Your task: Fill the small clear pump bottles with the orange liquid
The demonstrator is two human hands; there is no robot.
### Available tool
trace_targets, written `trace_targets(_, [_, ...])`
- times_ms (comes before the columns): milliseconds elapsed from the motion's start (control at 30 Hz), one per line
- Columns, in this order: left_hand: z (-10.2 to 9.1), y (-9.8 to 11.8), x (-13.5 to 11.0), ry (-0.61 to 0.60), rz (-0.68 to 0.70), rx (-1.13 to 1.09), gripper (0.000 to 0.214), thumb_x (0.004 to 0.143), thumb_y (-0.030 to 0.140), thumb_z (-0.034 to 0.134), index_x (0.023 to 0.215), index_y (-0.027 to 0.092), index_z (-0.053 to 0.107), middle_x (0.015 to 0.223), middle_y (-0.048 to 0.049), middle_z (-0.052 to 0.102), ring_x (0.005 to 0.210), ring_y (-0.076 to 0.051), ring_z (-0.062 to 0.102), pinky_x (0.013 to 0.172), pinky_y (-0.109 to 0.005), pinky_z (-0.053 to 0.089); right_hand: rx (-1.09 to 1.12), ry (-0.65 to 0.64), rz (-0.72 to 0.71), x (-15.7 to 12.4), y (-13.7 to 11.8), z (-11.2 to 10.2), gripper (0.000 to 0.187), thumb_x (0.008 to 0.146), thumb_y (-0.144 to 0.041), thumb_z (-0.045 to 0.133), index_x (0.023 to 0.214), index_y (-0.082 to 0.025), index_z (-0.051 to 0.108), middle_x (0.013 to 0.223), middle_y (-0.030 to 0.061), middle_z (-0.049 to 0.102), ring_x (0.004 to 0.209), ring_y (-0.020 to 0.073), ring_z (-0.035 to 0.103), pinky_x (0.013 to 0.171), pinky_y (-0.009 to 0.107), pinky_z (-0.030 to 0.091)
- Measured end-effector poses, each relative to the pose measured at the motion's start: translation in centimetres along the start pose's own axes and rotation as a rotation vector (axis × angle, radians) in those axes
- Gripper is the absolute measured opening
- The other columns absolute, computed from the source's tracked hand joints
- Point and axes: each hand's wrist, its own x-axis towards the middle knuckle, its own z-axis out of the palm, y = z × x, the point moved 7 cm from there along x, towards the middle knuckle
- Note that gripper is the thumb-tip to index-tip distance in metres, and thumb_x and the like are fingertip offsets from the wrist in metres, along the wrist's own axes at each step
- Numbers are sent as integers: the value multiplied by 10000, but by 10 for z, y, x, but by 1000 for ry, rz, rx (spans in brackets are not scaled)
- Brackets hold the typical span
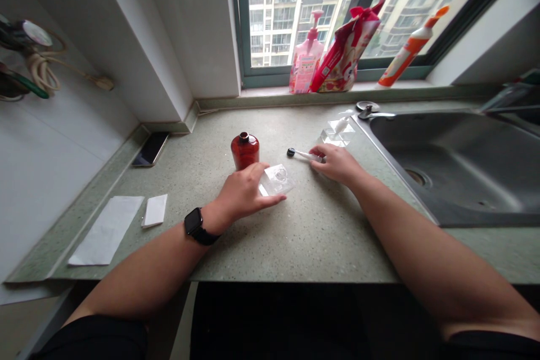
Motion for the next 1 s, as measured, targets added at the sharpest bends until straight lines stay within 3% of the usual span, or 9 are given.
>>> trace_targets(433, [1, -1, 0, 19, 15, -5, 774, 891, 720, 815, 1412, 180, 625, 1301, -138, 786, 1090, -320, 797, 907, -432, 651, -29, -46, -1, -2, -1, 2, 354, 874, -405, 785, 1183, -231, 766, 1131, 126, 791, 1022, 310, 742, 951, 487, 602])
trace_targets(800, [2, -1, 0, 18, 17, -10, 785, 892, 722, 813, 1413, 165, 625, 1305, -141, 784, 1083, -325, 793, 894, -437, 648, -1, -28, -1, -1, -1, 3, 239, 902, -407, 735, 1074, -249, 783, 1017, 110, 788, 942, 302, 742, 889, 495, 608])
trace_targets(1000, [-3, 1, 0, 34, 20, -36, 757, 896, 695, 823, 1400, 165, 628, 1309, -145, 782, 1097, -315, 790, 923, -426, 642, 146, 122, -50, -4, -17, -18, 321, 944, -516, 713, 1086, -242, 803, 1052, 126, 789, 956, 307, 752, 895, 536, 622])
